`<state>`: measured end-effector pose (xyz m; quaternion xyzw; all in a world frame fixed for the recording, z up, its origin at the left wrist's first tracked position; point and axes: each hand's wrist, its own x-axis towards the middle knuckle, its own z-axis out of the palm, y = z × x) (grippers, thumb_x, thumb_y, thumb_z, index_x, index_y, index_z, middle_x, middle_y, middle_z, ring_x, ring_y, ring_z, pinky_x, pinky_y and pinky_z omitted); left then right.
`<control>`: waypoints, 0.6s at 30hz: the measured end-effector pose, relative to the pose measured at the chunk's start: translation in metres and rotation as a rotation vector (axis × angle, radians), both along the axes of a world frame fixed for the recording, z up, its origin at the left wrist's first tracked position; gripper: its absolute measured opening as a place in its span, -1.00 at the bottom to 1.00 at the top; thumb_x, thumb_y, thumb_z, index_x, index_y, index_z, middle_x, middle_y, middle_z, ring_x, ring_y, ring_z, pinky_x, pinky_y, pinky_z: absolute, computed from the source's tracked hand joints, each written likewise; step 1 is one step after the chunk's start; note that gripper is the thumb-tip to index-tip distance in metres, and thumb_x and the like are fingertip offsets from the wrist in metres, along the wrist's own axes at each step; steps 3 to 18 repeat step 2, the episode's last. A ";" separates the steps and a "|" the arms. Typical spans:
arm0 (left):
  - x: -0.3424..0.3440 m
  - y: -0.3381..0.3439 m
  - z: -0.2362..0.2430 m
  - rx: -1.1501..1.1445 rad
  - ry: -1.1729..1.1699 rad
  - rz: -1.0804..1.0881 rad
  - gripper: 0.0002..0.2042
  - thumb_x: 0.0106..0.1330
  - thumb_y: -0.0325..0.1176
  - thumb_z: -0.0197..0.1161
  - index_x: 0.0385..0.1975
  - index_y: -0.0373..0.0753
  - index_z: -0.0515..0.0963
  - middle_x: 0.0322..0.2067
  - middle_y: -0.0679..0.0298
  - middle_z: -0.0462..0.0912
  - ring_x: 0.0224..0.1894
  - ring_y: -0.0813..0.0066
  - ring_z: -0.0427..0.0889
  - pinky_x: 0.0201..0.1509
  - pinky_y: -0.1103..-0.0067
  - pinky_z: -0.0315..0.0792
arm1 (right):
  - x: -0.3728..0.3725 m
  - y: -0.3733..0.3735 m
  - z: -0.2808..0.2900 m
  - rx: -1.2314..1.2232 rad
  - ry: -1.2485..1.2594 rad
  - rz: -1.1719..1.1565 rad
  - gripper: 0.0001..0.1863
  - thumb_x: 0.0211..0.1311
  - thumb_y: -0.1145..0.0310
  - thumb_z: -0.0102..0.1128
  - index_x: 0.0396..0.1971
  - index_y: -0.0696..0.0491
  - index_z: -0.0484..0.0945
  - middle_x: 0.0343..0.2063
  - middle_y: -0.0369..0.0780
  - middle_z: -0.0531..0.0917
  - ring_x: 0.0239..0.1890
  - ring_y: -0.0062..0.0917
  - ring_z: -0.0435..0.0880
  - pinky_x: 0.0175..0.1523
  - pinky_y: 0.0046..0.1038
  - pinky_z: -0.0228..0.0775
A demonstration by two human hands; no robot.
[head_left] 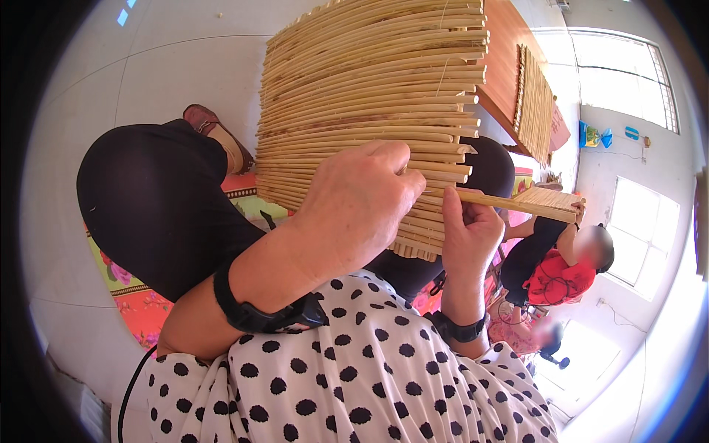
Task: The person sits on the floor and weaves thin bamboo sticks into a mat. They use shears to trim a stick and then insert it into the weave, securing it with string.
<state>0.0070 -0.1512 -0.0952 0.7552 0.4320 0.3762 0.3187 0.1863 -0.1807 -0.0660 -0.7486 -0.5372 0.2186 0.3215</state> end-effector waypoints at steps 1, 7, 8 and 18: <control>0.000 0.000 0.000 0.004 -0.004 0.000 -0.88 0.01 -0.52 0.33 -0.42 -0.26 0.63 -0.50 0.25 0.40 -0.38 0.28 0.53 -0.37 0.41 0.43 | 0.000 0.000 0.000 -0.002 0.002 0.000 -0.87 0.21 0.43 0.31 -0.44 0.19 0.64 -0.65 -0.42 0.56 -0.61 -0.87 0.37 -0.52 -0.72 0.22; 0.000 0.000 0.001 -0.001 -0.001 -0.006 -0.88 0.02 -0.52 0.33 -0.41 -0.25 0.64 -0.49 0.25 0.40 -0.37 0.28 0.53 -0.37 0.41 0.43 | 0.000 0.000 0.000 -0.004 0.005 0.001 -0.87 0.21 0.43 0.31 -0.44 0.19 0.65 -0.65 -0.42 0.56 -0.61 -0.87 0.37 -0.52 -0.72 0.22; 0.000 0.000 0.001 -0.001 -0.001 -0.006 -0.88 0.02 -0.52 0.33 -0.41 -0.25 0.64 -0.49 0.25 0.40 -0.37 0.28 0.53 -0.37 0.41 0.43 | 0.000 0.000 0.000 -0.004 0.005 0.001 -0.87 0.21 0.43 0.31 -0.44 0.19 0.65 -0.65 -0.42 0.56 -0.61 -0.87 0.37 -0.52 -0.72 0.22; 0.000 0.000 0.001 -0.001 -0.001 -0.006 -0.88 0.02 -0.52 0.33 -0.41 -0.25 0.64 -0.49 0.25 0.40 -0.37 0.28 0.53 -0.37 0.41 0.43 | 0.000 0.000 0.000 -0.004 0.005 0.001 -0.87 0.21 0.43 0.31 -0.44 0.19 0.65 -0.65 -0.42 0.56 -0.61 -0.87 0.37 -0.52 -0.72 0.22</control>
